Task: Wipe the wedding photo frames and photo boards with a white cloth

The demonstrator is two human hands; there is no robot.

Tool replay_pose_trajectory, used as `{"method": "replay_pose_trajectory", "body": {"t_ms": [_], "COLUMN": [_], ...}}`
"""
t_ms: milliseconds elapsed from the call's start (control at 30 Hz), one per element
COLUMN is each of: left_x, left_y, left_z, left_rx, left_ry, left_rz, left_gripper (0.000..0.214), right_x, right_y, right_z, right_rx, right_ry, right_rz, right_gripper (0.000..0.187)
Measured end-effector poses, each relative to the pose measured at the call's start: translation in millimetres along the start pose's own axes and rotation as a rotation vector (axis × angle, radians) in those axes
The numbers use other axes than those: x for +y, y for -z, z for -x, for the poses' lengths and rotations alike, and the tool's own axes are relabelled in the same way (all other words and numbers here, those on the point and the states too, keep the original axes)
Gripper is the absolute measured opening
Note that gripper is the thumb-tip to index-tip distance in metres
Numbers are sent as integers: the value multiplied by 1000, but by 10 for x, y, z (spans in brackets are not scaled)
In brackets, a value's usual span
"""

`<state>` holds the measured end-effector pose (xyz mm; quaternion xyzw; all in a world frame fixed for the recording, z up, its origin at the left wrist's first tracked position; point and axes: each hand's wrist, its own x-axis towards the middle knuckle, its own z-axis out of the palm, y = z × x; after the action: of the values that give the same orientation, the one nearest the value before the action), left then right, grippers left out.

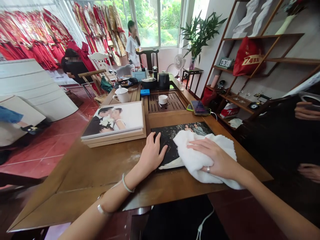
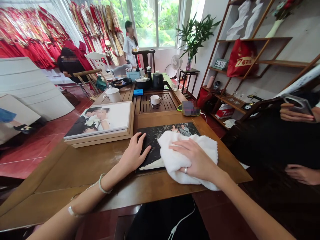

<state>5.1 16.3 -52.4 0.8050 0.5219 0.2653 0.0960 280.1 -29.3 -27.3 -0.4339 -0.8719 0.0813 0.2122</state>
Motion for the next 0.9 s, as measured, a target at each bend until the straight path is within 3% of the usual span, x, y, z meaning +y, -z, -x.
{"method": "replay_pose_trajectory", "body": {"t_ms": [167,467,667,900], "left_x": [-44,-32,-31,-44], "left_y": [-50,-15,-7,-8], "left_z": [5,-9,-24,-48], "left_rx": [15,-28,-31,-33], "left_ry": [17,40,35,22], "left_rz": [37,24,11,-24], "left_gripper": [52,54,54,54], "right_x": [533,1012,1069,762], "right_y": [137,131,97,151], "right_z": [8,-531,-606,-166], "right_rx": [94,92,116,103], "right_ry": [-87,-144,-155,-102], "right_rz": [-5,-2,-5,22], "right_gripper": [54,59,58,55]}}
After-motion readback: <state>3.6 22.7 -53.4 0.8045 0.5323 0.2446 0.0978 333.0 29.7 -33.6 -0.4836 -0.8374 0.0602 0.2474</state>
